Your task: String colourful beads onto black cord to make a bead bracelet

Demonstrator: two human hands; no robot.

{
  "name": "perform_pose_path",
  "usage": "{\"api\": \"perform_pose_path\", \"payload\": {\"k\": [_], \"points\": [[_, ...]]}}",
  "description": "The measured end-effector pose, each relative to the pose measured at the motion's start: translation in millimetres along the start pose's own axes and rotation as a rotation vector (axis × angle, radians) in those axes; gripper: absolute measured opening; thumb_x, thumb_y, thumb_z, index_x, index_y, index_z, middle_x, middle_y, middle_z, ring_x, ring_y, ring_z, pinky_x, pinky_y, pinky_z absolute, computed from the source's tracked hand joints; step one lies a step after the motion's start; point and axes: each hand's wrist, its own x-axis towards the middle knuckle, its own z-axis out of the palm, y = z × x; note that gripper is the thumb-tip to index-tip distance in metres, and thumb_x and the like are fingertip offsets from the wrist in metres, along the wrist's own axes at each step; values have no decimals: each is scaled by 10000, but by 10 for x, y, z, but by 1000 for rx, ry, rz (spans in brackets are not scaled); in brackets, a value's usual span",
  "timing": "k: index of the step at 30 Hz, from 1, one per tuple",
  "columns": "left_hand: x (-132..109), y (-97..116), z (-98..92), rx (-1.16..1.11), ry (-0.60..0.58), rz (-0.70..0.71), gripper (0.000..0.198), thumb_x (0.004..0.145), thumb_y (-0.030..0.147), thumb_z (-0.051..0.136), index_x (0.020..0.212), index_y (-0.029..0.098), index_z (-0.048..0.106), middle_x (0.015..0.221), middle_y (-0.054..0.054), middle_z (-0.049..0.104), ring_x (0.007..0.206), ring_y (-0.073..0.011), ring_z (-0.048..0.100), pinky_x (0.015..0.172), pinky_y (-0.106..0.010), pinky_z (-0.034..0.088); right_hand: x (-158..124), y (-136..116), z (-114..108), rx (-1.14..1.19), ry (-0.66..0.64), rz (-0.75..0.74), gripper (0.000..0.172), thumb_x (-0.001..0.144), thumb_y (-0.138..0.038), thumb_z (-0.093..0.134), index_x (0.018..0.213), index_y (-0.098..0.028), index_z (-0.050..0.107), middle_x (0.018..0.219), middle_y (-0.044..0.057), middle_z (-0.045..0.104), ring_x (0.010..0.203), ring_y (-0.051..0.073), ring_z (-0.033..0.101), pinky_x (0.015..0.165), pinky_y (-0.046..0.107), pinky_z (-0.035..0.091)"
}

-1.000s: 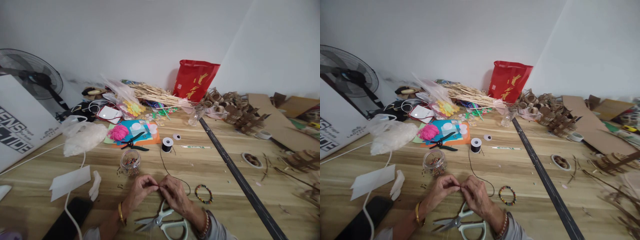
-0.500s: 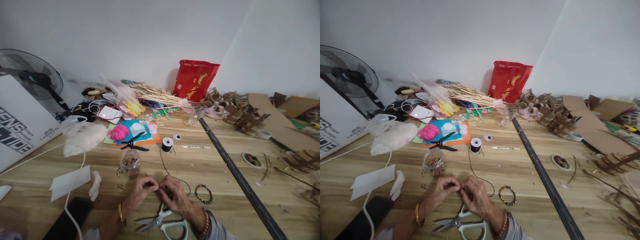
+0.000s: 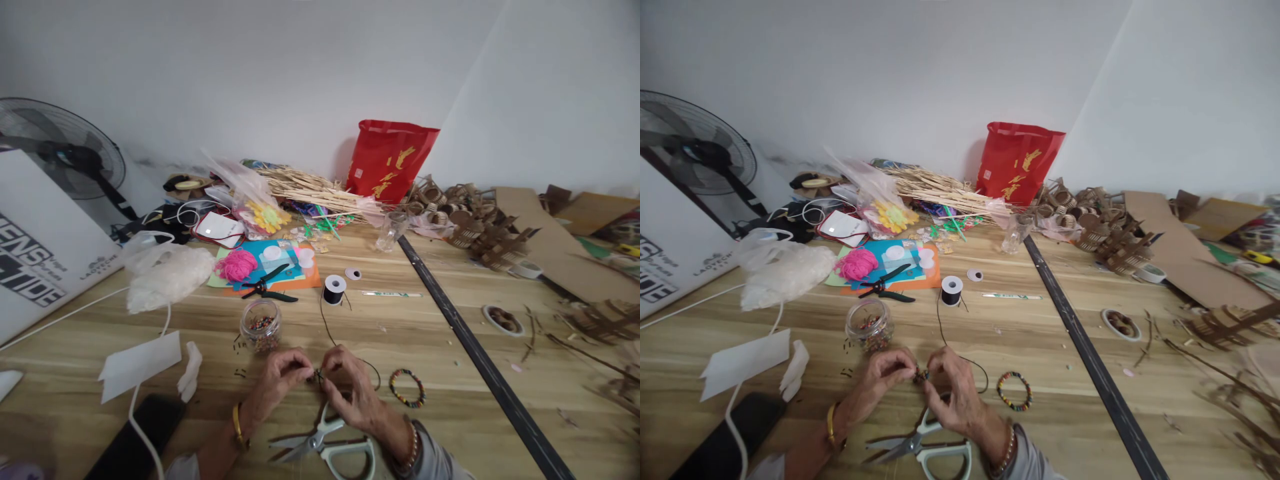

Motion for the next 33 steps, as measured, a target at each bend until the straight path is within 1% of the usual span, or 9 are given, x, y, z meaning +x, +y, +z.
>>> {"api": "perform_pose_path", "payload": {"k": [4,7,10,15,17,20,23,26,33], "points": [[-7,-10,1,42,4,5,184,730,310,662,660,140,656,653,-17,608,644,-151,528,620,-242,404,1,2,14,59,-53,-3,84,888,-227,523,962,-188,530,808,47,593,709,156,555,634,264,458],[-7,-23,5,77,-8,8,177,733,307,659,669,142,666,664,-22,624,667,-160,541,640,-247,413,-4,40,46,47,-37,-23,68,907,-245,531,905,-187,567,746,32,602,663,144,551,597,250,448],[-2,-46,10,109,5,20,179,740,307,651,673,142,669,660,-23,627,665,-160,542,640,-246,416,-4,79,71,29,-9,-33,140,929,-248,509,833,-187,591,695,23,597,629,138,541,577,244,433],[0,-42,22,154,42,42,191,745,312,644,663,140,667,637,-22,625,637,-154,539,611,-238,422,5,83,67,27,2,-32,170,944,-230,479,842,-187,607,723,36,597,656,145,546,599,249,446],[1,-28,24,168,80,42,193,751,310,637,662,141,665,634,-23,631,636,-153,547,609,-237,430,4,85,63,11,44,-8,164,944,-223,476,848,-188,604,762,48,592,700,156,551,625,258,454],[12,-23,20,160,154,30,199,740,320,642,647,144,655,618,-25,644,625,-158,565,603,-240,445,1,118,65,-7,191,68,146,937,-225,477,841,-194,584,793,51,575,742,169,544,646,269,452],[32,-42,9,144,217,4,206,722,338,654,643,148,647,605,-26,651,616,-166,583,600,-247,459,8,172,71,46,341,173,140,939,-250,469,836,-199,550,762,24,535,707,155,523,618,251,440],[48,-68,5,152,266,-7,207,710,346,648,640,151,641,590,-25,648,600,-168,585,597,-255,467,17,194,72,114,404,249,154,949,-276,449,835,-203,522,734,2,498,670,139,502,588,231,430],[29,-73,52,293,246,25,142,707,265,628,618,162,666,617,-34,675,612,-174,591,607,-258,462,-1,141,88,52,282,138,164,928,-255,483,795,-186,550,706,14,534,644,142,508,575,247,422]]}}
